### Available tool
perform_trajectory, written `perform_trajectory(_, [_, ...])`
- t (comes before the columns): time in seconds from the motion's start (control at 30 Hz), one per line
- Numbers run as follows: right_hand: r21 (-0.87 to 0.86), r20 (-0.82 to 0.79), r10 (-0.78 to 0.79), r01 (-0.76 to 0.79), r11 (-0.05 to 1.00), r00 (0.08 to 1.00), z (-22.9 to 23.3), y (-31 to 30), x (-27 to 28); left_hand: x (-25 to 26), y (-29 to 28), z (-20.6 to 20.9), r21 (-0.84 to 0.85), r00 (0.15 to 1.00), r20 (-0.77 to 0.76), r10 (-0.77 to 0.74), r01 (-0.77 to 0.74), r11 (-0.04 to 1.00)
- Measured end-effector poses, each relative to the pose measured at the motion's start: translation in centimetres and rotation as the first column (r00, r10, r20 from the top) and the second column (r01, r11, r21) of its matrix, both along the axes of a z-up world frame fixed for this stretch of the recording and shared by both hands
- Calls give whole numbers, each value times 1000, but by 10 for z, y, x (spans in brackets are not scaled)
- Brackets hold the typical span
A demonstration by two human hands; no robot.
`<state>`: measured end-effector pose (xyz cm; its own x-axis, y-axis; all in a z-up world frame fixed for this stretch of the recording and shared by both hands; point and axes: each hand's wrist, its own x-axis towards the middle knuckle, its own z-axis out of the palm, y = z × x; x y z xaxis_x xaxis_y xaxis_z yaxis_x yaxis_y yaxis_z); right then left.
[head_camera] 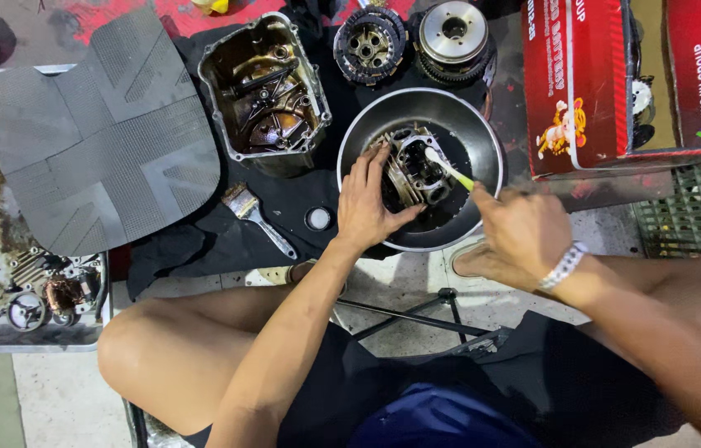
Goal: The person cleans a disassembled engine cylinder block using a toothbrush and a metal bowl filled with dark liquid. They scrub the exterior and interior surfaces of the cylinder, repeatedly dipping the brush into the liquid and rotating the part to access different areas.
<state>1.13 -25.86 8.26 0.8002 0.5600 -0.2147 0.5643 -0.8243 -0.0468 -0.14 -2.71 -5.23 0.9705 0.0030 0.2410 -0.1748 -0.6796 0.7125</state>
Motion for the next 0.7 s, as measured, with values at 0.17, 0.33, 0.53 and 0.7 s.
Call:
perform_trajectory(0.17, [-71,-54,7,-10,997,999,-4,-11,6,4,1,0,19,997,78,-13,12,1000])
perform_trajectory(0.33, [70,104,-15,7,998,994,-51,-22,-12,4,0,-2,4,999,32,0,0,1000])
perform_trajectory(0.53, [162,212,-141,107,981,967,-92,-22,-26,4,-1,-1,9,1000,0,2,-2,1000])
perform_trajectory(0.7, [89,178,-111,96,991,978,-83,-26,-17,4,0,1,17,999,40,3,-3,1000])
